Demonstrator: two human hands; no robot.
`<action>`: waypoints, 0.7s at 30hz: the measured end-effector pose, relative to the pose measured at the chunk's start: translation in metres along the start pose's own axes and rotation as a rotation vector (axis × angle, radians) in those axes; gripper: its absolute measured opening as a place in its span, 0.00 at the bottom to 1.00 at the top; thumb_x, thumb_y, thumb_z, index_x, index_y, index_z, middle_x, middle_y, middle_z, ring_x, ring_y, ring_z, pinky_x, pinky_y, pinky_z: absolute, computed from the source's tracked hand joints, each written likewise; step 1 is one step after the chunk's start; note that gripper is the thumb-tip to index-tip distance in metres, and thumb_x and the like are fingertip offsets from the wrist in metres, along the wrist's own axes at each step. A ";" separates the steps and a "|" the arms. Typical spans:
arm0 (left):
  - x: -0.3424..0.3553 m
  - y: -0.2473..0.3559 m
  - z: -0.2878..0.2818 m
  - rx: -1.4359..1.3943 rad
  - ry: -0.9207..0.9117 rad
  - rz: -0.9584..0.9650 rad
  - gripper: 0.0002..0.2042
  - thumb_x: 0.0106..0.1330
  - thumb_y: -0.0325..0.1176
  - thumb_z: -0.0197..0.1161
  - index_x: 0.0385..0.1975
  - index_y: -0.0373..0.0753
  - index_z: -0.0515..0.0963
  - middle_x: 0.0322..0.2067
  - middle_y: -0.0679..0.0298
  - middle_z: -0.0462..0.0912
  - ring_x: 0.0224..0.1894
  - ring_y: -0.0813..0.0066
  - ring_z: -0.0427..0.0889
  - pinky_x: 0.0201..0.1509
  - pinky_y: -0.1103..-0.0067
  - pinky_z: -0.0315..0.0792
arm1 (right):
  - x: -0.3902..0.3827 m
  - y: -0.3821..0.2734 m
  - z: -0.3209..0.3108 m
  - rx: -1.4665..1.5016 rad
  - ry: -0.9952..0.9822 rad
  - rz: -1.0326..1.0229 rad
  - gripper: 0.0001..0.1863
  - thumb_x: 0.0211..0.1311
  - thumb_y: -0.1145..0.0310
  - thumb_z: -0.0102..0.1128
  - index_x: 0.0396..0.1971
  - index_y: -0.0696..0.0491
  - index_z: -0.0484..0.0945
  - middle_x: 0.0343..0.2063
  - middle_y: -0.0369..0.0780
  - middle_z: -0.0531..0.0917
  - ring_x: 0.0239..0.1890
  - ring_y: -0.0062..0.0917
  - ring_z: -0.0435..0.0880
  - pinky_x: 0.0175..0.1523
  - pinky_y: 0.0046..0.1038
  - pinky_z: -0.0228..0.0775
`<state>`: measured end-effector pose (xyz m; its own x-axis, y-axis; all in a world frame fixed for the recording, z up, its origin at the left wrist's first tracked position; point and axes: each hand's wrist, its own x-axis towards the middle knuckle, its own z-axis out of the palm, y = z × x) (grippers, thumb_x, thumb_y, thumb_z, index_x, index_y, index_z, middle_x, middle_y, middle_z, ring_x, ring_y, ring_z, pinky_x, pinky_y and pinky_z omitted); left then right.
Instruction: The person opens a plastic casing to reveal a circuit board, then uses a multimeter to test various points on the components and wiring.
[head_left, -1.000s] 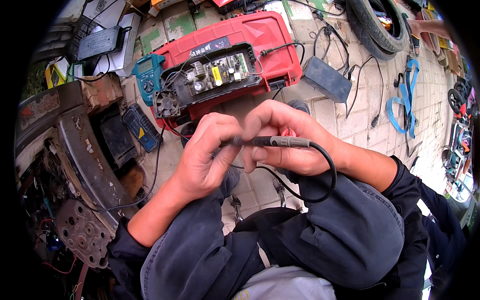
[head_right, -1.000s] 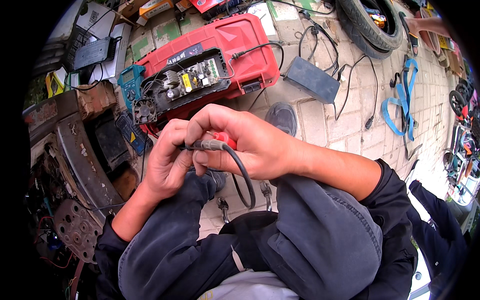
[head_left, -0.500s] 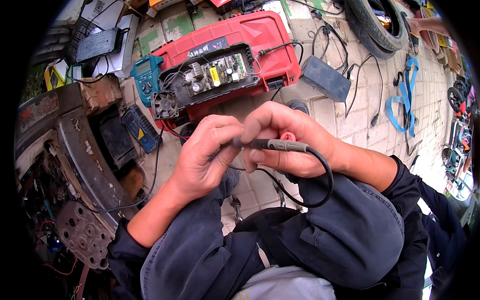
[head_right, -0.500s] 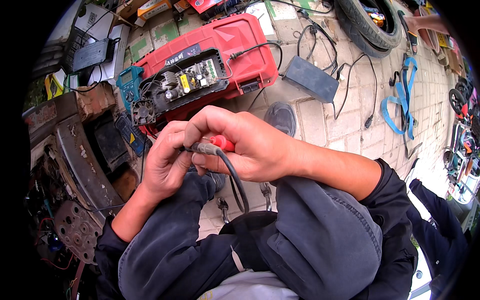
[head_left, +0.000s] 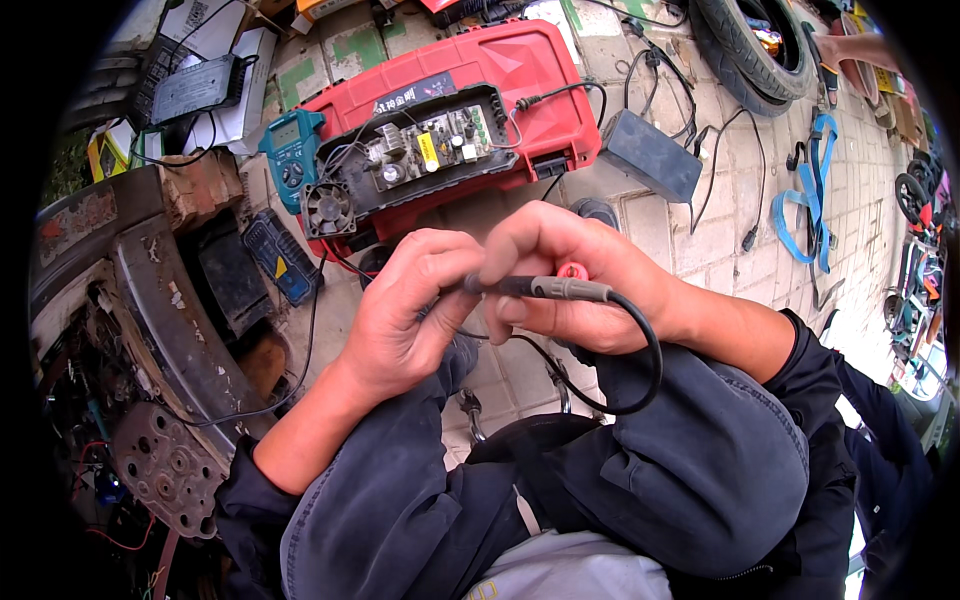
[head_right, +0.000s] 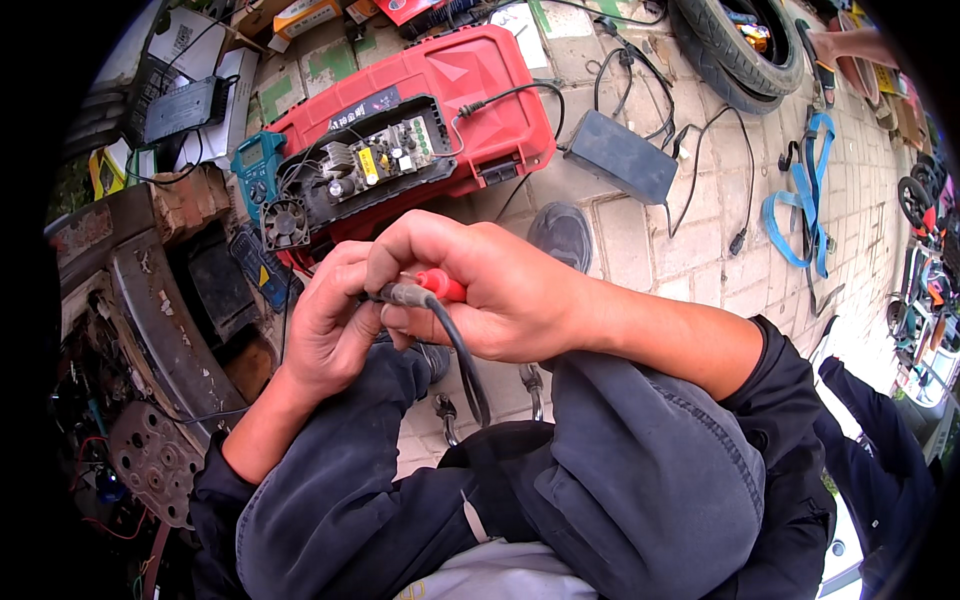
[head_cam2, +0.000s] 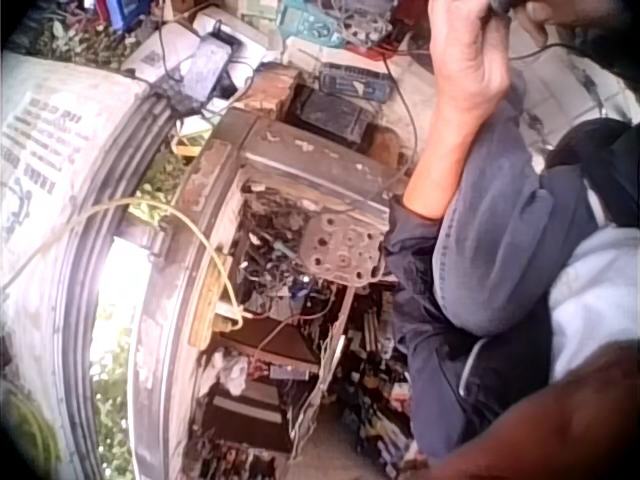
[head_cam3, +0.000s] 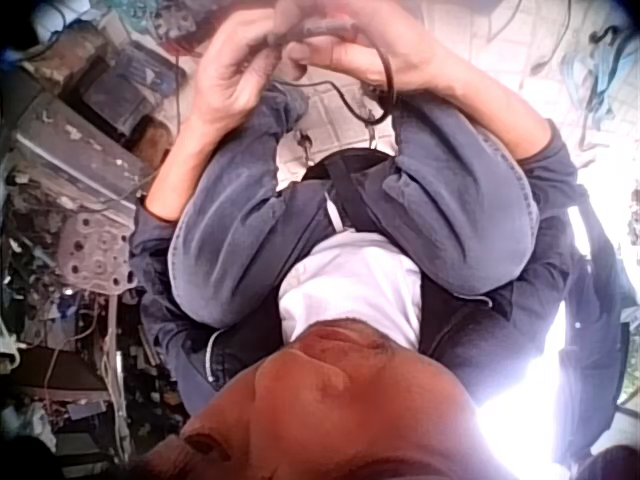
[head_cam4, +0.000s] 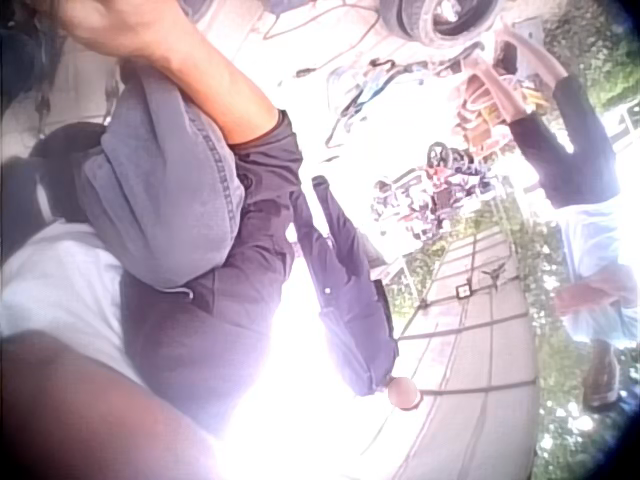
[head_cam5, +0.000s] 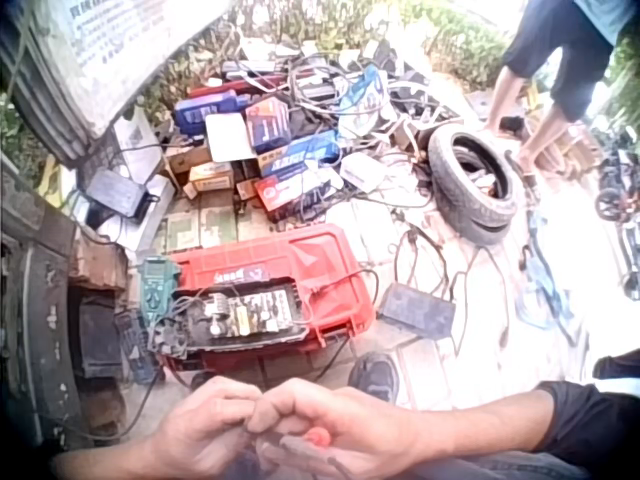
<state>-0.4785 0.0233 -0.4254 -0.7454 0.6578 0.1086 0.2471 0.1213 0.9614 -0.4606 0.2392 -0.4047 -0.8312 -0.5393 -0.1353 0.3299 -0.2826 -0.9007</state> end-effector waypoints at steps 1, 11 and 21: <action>0.000 0.000 0.000 -0.001 -0.003 0.000 0.15 0.60 0.17 0.62 0.46 0.36 0.75 0.42 0.57 0.77 0.43 0.62 0.76 0.46 0.73 0.71 | 0.000 -0.001 0.000 -0.017 -0.001 0.001 0.13 0.62 0.77 0.61 0.45 0.57 0.69 0.35 0.39 0.80 0.35 0.21 0.81 0.41 0.25 0.74; -0.001 -0.002 0.000 0.000 -0.009 -0.032 0.13 0.60 0.18 0.62 0.44 0.35 0.76 0.43 0.55 0.78 0.44 0.60 0.77 0.47 0.73 0.72 | -0.002 -0.007 -0.004 -0.242 -0.062 -0.028 0.16 0.58 0.80 0.55 0.47 0.56 0.68 0.31 0.37 0.77 0.30 0.18 0.75 0.37 0.22 0.70; -0.013 -0.021 -0.001 -0.045 0.039 -0.163 0.09 0.69 0.27 0.57 0.46 0.34 0.76 0.50 0.54 0.77 0.41 0.73 0.76 0.47 0.79 0.72 | -0.012 0.013 -0.056 -0.248 0.396 -0.052 0.34 0.63 0.81 0.42 0.71 0.57 0.50 0.48 0.37 0.75 0.31 0.16 0.71 0.40 0.20 0.67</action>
<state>-0.4749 0.0116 -0.4472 -0.7968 0.6029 -0.0406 0.0940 0.1899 0.9773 -0.4715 0.2859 -0.4379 -0.9665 -0.1713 -0.1910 0.2064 -0.0774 -0.9754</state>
